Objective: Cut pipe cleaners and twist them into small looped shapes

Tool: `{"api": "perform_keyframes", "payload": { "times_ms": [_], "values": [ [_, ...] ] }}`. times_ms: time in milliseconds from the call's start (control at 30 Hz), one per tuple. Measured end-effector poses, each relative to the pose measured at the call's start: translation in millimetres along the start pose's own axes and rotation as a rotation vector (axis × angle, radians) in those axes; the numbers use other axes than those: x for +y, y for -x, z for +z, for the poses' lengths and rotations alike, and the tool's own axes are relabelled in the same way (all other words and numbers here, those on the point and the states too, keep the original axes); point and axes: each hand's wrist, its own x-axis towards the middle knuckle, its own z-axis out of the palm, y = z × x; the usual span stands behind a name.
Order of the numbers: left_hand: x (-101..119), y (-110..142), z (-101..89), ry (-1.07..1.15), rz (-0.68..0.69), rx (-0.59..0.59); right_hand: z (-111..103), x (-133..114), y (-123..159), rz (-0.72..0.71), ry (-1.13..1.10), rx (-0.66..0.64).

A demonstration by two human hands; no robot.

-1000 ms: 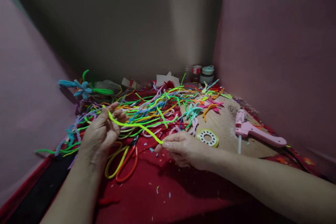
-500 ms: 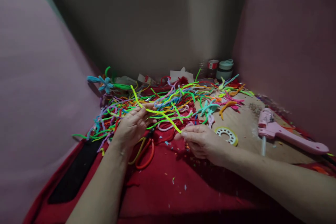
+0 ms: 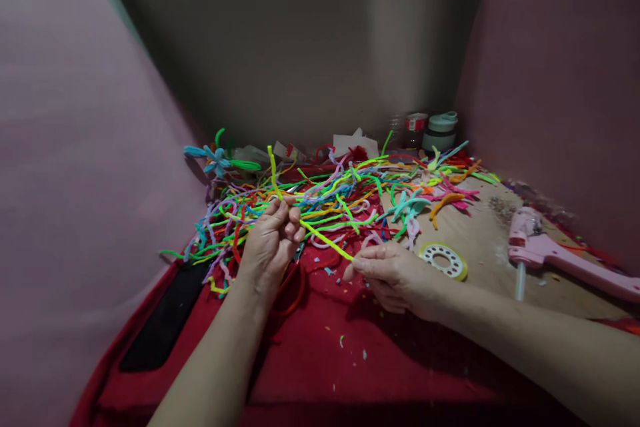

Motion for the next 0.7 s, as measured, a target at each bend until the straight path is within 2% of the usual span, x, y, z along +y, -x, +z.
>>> {"api": "perform_keyframes", "payload": {
  "times_ms": [300,567,700],
  "values": [
    [0.5,4.6,1.8,0.011,0.062,0.018,0.2,-2.0,0.3,-0.009,0.009,-0.006],
    [10.8,-1.2,-4.4,0.071,0.126,0.155,-9.5,-12.9,-0.7,-0.25,-0.169,0.034],
    [11.4,0.6,0.0,0.087,0.113,0.211,-6.7,-20.6,1.2,-0.397,-0.262,0.118]
  ]
}}
